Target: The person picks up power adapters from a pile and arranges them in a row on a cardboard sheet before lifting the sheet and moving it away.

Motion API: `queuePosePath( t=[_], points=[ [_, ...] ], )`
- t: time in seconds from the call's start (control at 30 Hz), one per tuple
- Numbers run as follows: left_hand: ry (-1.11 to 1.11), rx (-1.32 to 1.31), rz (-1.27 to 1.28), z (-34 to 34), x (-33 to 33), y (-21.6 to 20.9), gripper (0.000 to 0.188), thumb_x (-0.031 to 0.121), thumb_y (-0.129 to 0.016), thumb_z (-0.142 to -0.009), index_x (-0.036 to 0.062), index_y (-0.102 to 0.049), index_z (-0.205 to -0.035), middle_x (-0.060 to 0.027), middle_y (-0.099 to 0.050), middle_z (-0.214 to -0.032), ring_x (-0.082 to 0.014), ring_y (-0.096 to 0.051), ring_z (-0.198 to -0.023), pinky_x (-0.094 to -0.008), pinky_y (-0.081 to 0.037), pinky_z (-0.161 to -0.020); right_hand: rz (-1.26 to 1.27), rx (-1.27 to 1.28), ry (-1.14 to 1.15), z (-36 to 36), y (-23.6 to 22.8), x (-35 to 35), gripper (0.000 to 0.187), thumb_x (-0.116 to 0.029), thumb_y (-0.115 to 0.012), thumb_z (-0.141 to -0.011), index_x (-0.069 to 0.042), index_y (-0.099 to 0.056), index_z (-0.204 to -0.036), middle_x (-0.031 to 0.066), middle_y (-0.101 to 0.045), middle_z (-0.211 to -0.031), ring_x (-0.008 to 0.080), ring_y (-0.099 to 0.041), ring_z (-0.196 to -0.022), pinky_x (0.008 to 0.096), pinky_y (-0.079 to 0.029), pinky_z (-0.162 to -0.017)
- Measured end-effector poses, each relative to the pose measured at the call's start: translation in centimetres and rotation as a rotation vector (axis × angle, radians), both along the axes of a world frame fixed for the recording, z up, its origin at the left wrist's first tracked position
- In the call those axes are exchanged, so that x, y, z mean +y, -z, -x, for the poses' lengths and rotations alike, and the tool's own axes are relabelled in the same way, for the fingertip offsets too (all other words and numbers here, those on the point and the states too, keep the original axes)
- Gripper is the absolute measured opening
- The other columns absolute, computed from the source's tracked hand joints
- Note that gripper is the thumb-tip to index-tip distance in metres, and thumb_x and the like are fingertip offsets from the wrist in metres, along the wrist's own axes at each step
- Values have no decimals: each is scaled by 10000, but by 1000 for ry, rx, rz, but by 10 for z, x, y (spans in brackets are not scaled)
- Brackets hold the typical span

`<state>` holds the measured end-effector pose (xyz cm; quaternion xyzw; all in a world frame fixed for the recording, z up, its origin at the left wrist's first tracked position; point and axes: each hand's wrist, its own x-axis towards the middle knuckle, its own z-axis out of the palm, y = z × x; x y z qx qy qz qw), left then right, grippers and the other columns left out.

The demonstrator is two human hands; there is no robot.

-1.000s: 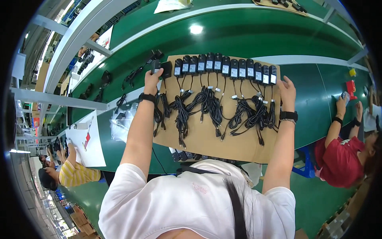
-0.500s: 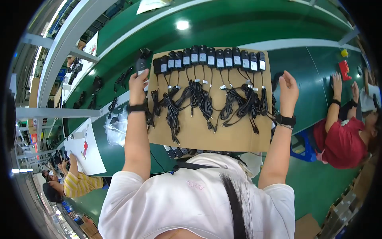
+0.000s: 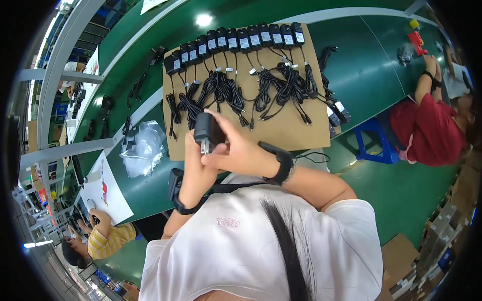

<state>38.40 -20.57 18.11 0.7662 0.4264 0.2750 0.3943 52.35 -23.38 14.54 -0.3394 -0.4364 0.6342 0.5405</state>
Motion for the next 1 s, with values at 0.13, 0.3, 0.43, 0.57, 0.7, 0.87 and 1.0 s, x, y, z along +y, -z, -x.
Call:
queuePosePath(
  t=[0.13,0.3,0.43,0.57,0.7,0.87,1.0],
  points=[
    [100,26,-184,-11,-4,9,845,156,-769,-641,8,-298,-1327,-205,-406,-1094,-337,-393,-1034,-384,-403,-834,63,203,186,-14,-10,-5,820,-225,-776,-697,-32,-259,-1304,132,-465,-1197,220,-511,-1073,336,-446,-876],
    [-111,-137,77,-32,0,36,662,78,-729,-645,20,-423,-1229,-116,-571,-936,-219,-567,-879,-313,-458,-783,-44,551,175,-51,-69,7,671,-318,-699,-760,-38,-332,-1246,209,-486,-1196,325,-512,-1106,420,-444,-897],
    [-234,-45,-311,-41,63,21,289,39,-687,-669,30,-580,-937,-89,-616,-845,-244,-572,-814,-338,-445,-767,-264,54,302,-87,-102,19,666,-95,-737,-658,-43,-384,-1221,159,-513,-1145,209,-504,-1046,334,-403,-918],
    [-188,-157,-844,-75,142,-31,551,84,-742,-626,62,-521,-1130,-170,-559,-1081,-334,-495,-1005,-409,-391,-871,-622,-359,477,-85,-92,15,663,-63,-841,-553,-85,-422,-1066,172,-487,-1181,250,-496,-1066,359,-428,-891],
    [-168,31,-802,-101,150,-25,791,67,-762,-586,98,-387,-1282,-240,-295,-1322,-415,-304,-1195,-456,-283,-1004,-894,-974,905,-78,-41,11,659,-108,-845,-538,-100,-421,-1042,221,-443,-1224,351,-496,-1062,414,-438,-875],
    [-194,-24,-629,-57,138,53,634,54,-696,-644,27,-419,-1214,-213,-438,-1187,-384,-380,-1126,-438,-315,-951,-648,-1057,900,-75,70,-18,575,-35,-784,-571,-104,-439,-1025,232,-420,-1254,391,-459,-1119,422,-407,-924],
    [-365,73,-511,-4,137,80,531,64,-694,-659,14,-473,-1139,-195,-503,-1098,-370,-442,-1053,-433,-345,-914,-433,-1051,802,-72,112,-48,545,-51,-774,-586,-74,-462,-1033,225,-355,-1326,403,-368,-1225,426,-374,-961]
  ],
)
